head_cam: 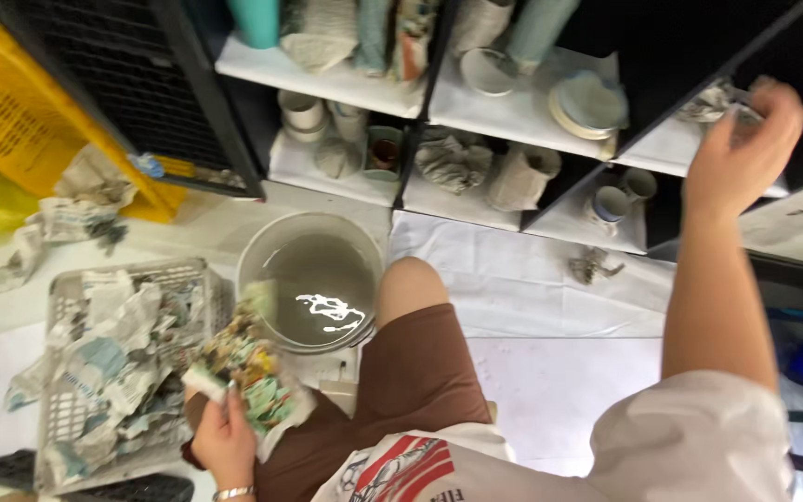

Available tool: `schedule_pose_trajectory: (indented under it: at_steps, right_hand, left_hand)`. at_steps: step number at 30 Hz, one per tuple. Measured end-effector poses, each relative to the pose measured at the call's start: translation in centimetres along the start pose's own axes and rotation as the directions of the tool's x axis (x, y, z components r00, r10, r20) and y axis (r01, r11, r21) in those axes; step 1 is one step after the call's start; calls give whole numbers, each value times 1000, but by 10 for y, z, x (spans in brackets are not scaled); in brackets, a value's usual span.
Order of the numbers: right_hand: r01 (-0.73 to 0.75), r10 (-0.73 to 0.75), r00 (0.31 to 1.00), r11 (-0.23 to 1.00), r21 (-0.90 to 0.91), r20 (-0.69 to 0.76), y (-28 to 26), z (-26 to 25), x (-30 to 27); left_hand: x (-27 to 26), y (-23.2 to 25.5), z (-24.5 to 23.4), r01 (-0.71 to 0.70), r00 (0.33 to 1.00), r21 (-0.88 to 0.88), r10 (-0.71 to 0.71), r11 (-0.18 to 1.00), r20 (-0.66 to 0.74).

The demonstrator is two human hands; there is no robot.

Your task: The person sits cross-legged and wraps small ceramic items, including a cup and a bowl, with newspaper. They wet the newspaper using a mug and water from a bucket, then fold and roll the paper to encase the items before placing them on a nearby shelf.

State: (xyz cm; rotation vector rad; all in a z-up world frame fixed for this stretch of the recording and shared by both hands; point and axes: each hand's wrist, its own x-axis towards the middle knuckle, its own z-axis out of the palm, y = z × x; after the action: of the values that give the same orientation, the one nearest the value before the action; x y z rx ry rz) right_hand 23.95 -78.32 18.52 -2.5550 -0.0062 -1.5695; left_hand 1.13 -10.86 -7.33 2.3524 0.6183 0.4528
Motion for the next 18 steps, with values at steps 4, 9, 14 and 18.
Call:
schedule_pose_trajectory:
  at_steps: [4,9,14,18]
  right_hand:
    - [-127,125,954,992,-10,273,47,10,42]
    - [80,8,777,991,-111,630,100,61,29]
    - [236,19,795,911,-339,607,145,97,-3]
    - [-108,198,800,976,-188,567,144,82,-23]
  left_hand:
    - [-2,2,1,-46,999,-15,46,999,-16]
    - [0,2,1,-88,995,128,92,988,-26]
    - [3,7,-3,-46,999,158,47,986,-1]
    - [1,17,-5,-91,995,11,91,996,-37]
